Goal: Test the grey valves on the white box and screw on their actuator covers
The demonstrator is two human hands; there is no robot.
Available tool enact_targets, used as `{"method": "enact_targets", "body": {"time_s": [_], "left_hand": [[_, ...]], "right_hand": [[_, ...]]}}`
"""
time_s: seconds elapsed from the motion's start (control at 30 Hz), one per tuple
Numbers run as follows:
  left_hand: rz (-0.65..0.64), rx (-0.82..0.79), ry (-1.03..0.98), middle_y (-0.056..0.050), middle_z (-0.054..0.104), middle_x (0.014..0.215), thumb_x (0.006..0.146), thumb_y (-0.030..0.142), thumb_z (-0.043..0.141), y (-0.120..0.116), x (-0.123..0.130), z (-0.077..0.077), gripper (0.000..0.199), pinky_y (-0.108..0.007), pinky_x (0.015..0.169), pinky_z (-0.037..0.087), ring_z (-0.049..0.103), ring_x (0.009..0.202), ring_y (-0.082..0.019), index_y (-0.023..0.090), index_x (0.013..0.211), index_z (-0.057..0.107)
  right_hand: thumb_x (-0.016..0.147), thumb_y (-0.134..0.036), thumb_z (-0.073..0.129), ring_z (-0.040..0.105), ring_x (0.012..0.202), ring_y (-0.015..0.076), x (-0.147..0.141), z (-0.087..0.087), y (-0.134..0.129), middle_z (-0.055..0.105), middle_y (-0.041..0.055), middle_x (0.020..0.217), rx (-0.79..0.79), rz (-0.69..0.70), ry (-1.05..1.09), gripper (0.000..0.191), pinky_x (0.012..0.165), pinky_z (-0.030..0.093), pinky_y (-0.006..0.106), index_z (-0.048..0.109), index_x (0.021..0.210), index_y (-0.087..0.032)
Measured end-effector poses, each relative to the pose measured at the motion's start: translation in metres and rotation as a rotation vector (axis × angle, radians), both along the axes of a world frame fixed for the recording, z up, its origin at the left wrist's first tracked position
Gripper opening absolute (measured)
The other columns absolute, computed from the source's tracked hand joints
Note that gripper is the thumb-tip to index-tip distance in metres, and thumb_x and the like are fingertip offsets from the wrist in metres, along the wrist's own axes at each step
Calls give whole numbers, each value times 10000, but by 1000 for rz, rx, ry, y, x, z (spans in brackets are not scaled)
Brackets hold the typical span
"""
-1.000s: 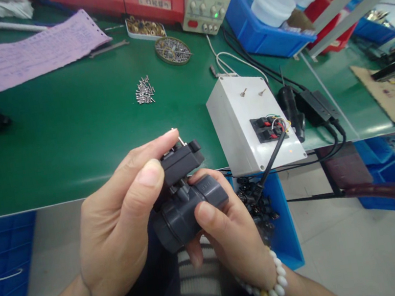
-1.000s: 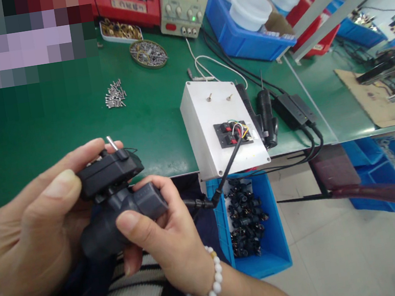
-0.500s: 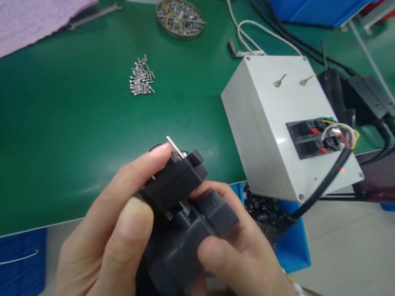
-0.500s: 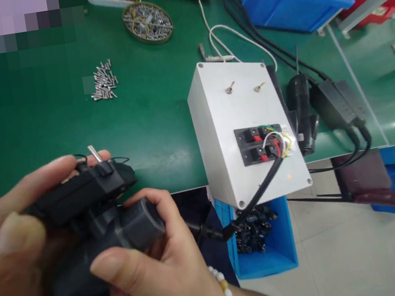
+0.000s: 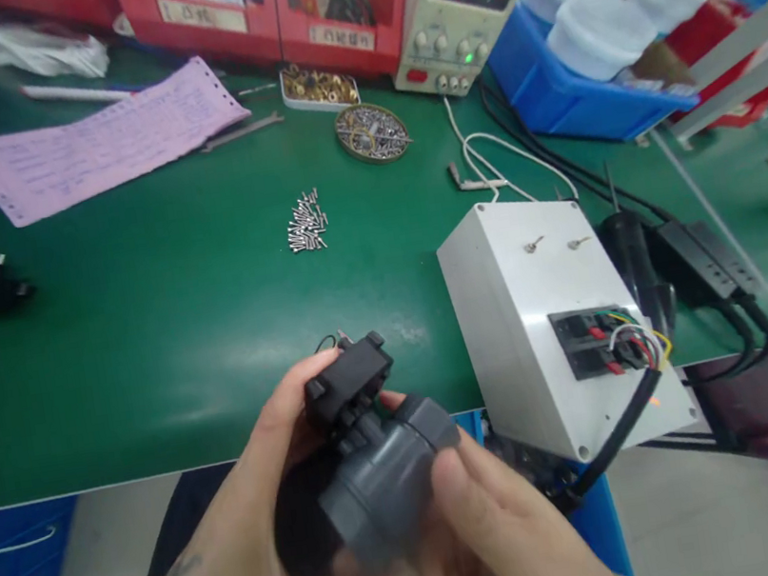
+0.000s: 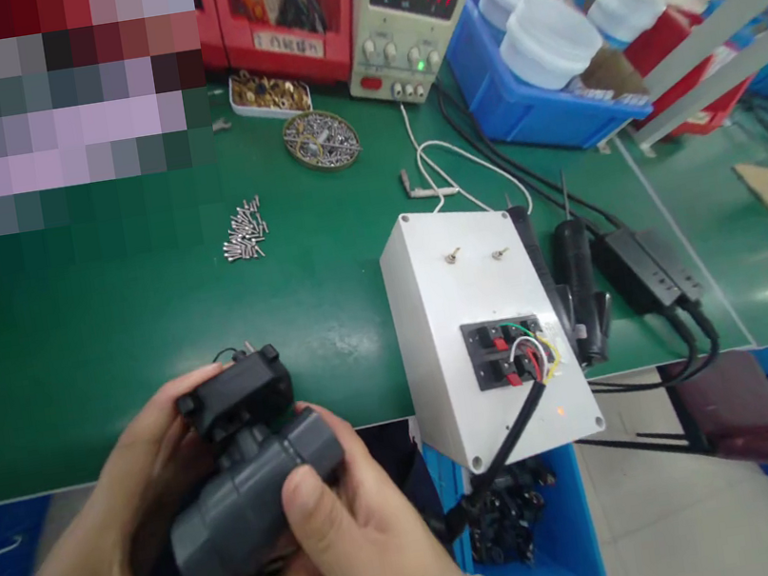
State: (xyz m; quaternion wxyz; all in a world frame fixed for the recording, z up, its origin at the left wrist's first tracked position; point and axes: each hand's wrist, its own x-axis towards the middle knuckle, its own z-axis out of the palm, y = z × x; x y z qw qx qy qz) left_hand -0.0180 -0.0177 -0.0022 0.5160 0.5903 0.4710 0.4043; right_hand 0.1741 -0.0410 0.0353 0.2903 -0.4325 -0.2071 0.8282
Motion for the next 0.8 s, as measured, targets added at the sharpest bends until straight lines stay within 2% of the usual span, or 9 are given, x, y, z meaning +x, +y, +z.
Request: {"method": "enact_targets", "body": {"time_s": [0.1,0.17,0.23,0.3,0.37,0.43,0.53,0.67,0.8], "left_hand": [[59,-133,-134,-58,638,1448,748,303,787,9,2,5,819,-402,976,632,676,1255,-335,377,1474,417],[97,-275,-275,-112,606,1485,795,361,764,16,1,7,758,-383,1062,563,638,1307,-327,272,1462,415],[103,-363,-399,-155,570,1514,797,429,776,23,1,6,802,-373,1078,542,585,1362,-352,210,1471,400],[88,-384,-495,-176,552,1527,775,453,801,28,1,3,847,-374,1071,541,562,1378,-374,189,1473,401],[78,-395,-538,-181,543,1533,761,446,817,30,2,-1,864,-379,1072,537,571,1366,-375,185,1473,401],[78,-397,-545,-169,546,1529,764,433,819,30,2,-3,873,-375,1072,532,586,1352,-359,196,1485,386],[53,-392,-532,-140,551,1522,783,425,799,28,1,-4,854,-362,1082,517,586,1351,-335,210,1496,381],[36,-394,-524,-107,568,1500,792,385,772,28,-1,-6,820,-335,1068,519,618,1309,-300,233,1499,387],[50,-367,-515,-76,616,1437,789,366,743,29,2,-11,761,-301,1023,541,670,1225,-260,251,1468,422]], "right_hand": [[973,-516,699,569,498,86,26,35,13,731,11,815,232,158,-211,626,482,435,155,388,1498,-375],[1008,-362,678,661,615,100,36,65,32,753,-14,966,560,181,-498,386,574,525,176,539,1361,-433],[961,-221,720,695,739,108,34,88,62,741,-53,925,875,242,-858,202,671,545,169,693,1102,-363],[906,-159,749,676,726,115,18,96,101,727,-47,837,1076,397,-1061,102,676,534,182,724,927,-256],[912,-82,710,687,737,122,-5,86,145,733,-27,835,1117,539,-1189,106,681,526,200,710,933,-186],[928,-54,684,699,797,128,-30,65,185,741,2,881,1095,709,-1363,113,734,529,207,700,997,-142],[904,-9,683,704,871,168,-59,30,224,746,64,922,1098,795,-1487,125,786,521,244,711,988,-97],[946,-59,675,696,996,210,-78,2,235,734,84,1011,1114,875,-1611,56,904,543,340,707,970,-99],[933,-53,690,700,1014,243,-83,-1,230,732,122,1068,1129,939,-1685,105,898,563,382,707,1035,-72]]}}
